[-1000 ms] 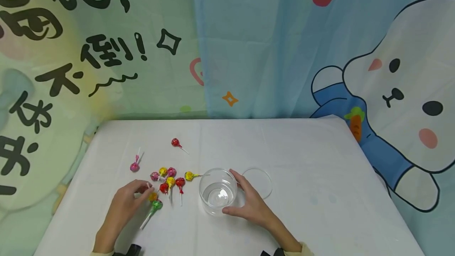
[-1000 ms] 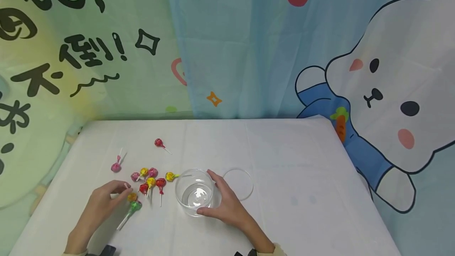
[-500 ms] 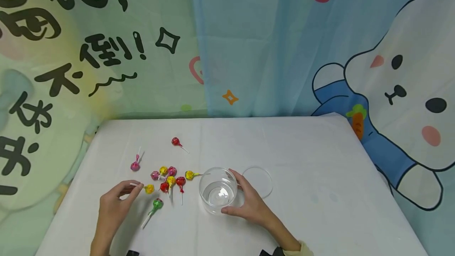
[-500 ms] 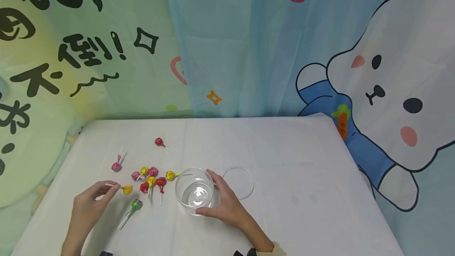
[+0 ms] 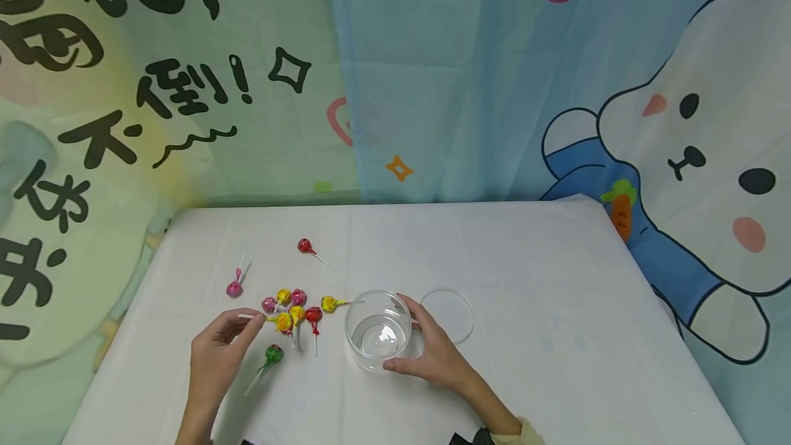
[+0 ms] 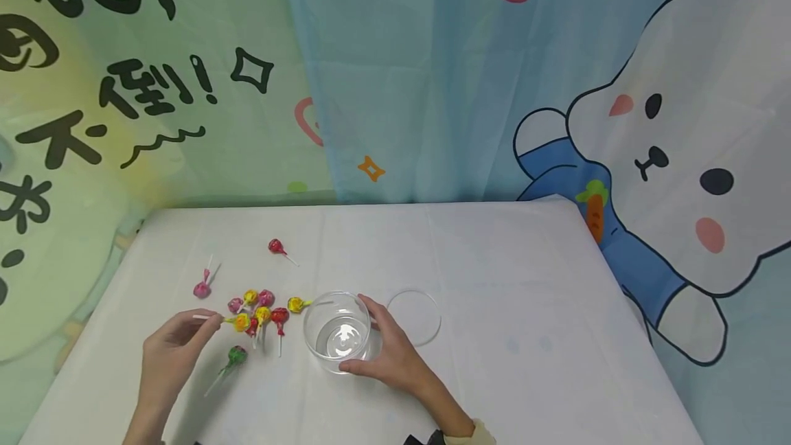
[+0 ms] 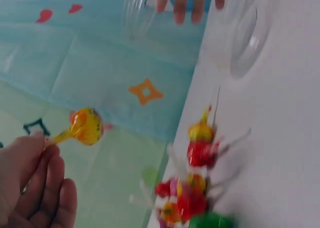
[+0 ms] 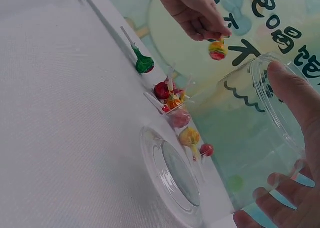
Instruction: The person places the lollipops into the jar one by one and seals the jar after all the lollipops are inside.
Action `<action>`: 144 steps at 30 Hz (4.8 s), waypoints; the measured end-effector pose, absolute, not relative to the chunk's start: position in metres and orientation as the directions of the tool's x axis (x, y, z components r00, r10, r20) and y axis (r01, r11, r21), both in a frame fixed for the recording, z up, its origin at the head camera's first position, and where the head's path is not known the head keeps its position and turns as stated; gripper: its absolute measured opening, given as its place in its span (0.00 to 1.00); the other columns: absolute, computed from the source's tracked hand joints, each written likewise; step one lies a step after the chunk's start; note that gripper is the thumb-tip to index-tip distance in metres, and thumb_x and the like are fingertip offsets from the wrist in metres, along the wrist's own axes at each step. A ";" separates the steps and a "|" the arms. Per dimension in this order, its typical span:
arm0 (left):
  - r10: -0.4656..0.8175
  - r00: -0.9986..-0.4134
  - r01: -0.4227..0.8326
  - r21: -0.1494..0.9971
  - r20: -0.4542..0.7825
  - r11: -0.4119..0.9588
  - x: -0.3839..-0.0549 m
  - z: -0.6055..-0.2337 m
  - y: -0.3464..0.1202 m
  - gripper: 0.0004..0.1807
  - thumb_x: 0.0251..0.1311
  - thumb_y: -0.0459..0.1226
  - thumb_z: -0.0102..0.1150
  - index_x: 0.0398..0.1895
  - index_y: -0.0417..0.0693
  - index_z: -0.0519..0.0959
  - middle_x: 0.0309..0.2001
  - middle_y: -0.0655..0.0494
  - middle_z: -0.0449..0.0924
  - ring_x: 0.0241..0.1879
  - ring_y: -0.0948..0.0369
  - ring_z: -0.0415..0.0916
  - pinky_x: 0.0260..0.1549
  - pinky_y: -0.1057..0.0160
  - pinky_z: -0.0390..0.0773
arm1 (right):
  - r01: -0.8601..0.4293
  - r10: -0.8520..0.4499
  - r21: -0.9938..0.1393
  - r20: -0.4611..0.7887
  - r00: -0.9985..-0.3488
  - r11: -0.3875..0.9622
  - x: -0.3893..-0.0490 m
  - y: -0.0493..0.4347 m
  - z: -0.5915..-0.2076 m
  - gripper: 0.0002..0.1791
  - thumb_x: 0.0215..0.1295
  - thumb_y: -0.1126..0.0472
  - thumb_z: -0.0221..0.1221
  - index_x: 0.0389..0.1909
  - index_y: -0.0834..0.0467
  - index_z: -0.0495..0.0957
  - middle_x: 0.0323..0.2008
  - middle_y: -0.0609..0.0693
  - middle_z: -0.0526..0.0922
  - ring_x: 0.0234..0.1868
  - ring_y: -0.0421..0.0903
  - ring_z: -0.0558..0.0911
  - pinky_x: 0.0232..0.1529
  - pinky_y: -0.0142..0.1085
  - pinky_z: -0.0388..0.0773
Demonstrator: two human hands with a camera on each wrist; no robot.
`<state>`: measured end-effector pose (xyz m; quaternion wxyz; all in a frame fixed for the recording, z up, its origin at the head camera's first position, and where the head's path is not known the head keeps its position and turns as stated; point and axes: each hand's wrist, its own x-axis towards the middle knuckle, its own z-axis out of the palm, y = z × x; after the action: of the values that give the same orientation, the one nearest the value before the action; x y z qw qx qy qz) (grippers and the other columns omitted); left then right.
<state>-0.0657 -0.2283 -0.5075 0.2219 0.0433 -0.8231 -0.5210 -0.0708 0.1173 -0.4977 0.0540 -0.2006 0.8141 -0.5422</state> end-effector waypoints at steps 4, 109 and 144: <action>-0.314 -0.908 0.143 0.910 0.277 0.389 -0.070 -0.502 -0.205 0.08 0.57 0.37 0.68 0.38 0.45 0.84 0.34 0.57 0.86 0.30 0.69 0.81 0.32 0.79 0.78 | -0.285 -0.385 -0.901 0.148 -0.911 0.327 -0.071 0.118 -0.499 0.54 0.44 0.52 0.75 0.72 0.52 0.56 0.68 0.53 0.69 0.65 0.42 0.71 0.63 0.41 0.73; -0.367 -0.915 -0.341 0.805 -0.167 0.485 -0.027 -0.461 -0.209 0.15 0.63 0.46 0.61 0.47 0.48 0.82 0.37 0.52 0.88 0.24 0.64 0.78 0.24 0.69 0.74 | -0.231 -0.379 -0.907 0.087 -0.921 0.353 -0.071 0.114 -0.499 0.53 0.46 0.52 0.74 0.72 0.51 0.56 0.67 0.53 0.69 0.66 0.50 0.71 0.63 0.48 0.72; -0.343 -0.927 -0.375 0.400 -0.151 0.836 -0.002 -0.503 -0.215 0.14 0.54 0.37 0.68 0.44 0.41 0.83 0.31 0.55 0.81 0.32 0.58 0.72 0.28 0.64 0.69 | -0.237 -0.380 -0.910 0.098 -0.920 0.340 -0.072 0.115 -0.500 0.53 0.45 0.52 0.74 0.72 0.51 0.56 0.66 0.55 0.70 0.65 0.52 0.72 0.63 0.48 0.72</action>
<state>-0.0016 -0.2152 -0.5030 -0.0365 0.1876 -0.9575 -0.2160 -0.0720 0.1147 -0.5003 0.0660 -0.1893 0.8159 -0.5424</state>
